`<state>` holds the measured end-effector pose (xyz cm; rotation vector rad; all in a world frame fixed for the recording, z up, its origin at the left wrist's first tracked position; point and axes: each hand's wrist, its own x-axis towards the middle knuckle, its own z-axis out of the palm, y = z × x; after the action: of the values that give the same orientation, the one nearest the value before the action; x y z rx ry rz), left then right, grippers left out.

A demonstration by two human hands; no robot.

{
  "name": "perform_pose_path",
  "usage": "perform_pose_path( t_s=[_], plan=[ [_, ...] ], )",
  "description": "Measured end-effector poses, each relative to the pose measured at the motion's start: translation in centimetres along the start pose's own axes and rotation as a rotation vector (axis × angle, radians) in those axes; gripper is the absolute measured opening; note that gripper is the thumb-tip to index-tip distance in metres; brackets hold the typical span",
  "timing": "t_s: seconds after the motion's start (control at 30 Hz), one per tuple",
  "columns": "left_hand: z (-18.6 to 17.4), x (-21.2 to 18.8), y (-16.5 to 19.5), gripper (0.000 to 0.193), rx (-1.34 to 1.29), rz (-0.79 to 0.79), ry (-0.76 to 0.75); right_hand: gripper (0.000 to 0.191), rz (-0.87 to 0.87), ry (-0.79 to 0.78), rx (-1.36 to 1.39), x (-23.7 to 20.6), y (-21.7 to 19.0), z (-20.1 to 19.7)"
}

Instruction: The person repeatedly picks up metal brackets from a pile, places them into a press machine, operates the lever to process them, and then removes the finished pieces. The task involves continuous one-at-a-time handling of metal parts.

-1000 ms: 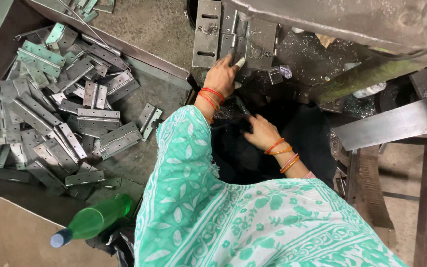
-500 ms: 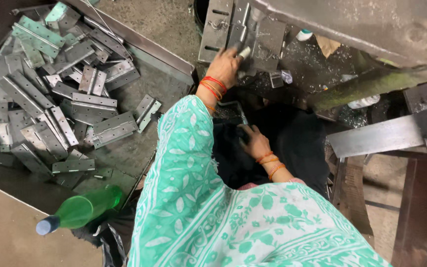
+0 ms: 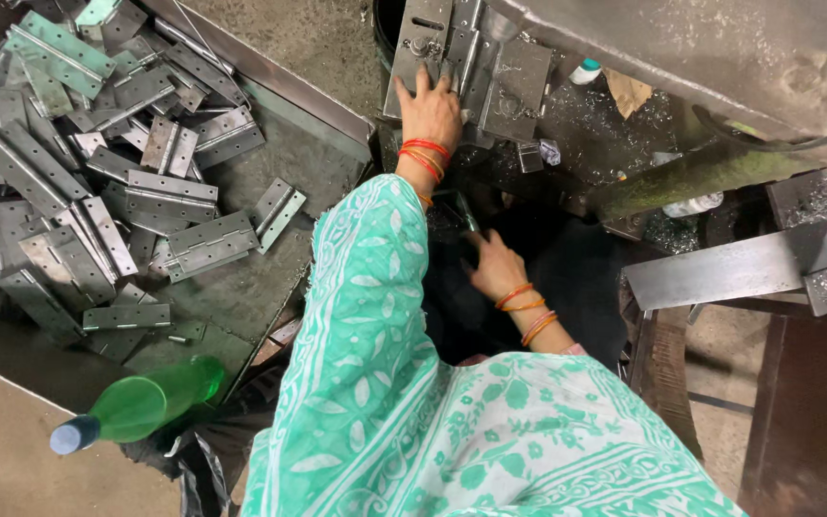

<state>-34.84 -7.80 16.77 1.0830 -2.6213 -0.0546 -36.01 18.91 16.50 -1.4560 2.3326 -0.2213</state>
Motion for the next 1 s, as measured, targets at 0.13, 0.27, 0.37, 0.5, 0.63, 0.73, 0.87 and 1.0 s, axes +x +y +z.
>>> perform_pose_path(
  t_s=[0.13, 0.27, 0.37, 0.5, 0.63, 0.73, 0.87, 1.0],
  plan=[
    [0.4, -0.7, 0.3, 0.038, -0.031, 0.002, 0.023, 0.051, -0.089, 0.118, 0.16, -0.9, 1.0, 1.8],
    [0.1, -1.5, 0.4, 0.034, -0.03, -0.019, 0.018, 0.058, -0.043, 0.01, 0.073, -0.3, 1.1, 0.5],
    [-0.2, -1.6, 0.6, 0.025, -0.009, -0.03, 0.025, 0.055, -0.064, -0.02, 0.033, 0.5, 0.7, -1.6],
    [-0.4, -1.4, 1.0, 0.025, 0.014, -0.035, 0.011, 0.054, -0.084, -0.037, -0.008, 1.5, 0.6, -3.0],
    [-0.4, -0.9, 1.3, 0.025, 0.022, -0.038, -0.043, 0.047, -0.075, 0.058, 0.041, 0.3, 1.1, -0.1],
    [-0.3, -1.0, 1.2, 0.026, 0.002, -0.038, 0.001, 0.05, -0.115, 0.156, 0.113, -1.5, 1.2, 3.9],
    [-0.2, -1.9, 0.8, 0.03, 0.007, -0.019, 0.073, 0.047, -0.145, 0.177, 0.161, -0.9, 2.1, 5.7],
    [-0.1, -1.5, 0.7, 0.029, -0.02, -0.032, 0.066, 0.052, -0.113, 0.104, 0.153, -1.3, 2.0, 3.8]
  ],
)
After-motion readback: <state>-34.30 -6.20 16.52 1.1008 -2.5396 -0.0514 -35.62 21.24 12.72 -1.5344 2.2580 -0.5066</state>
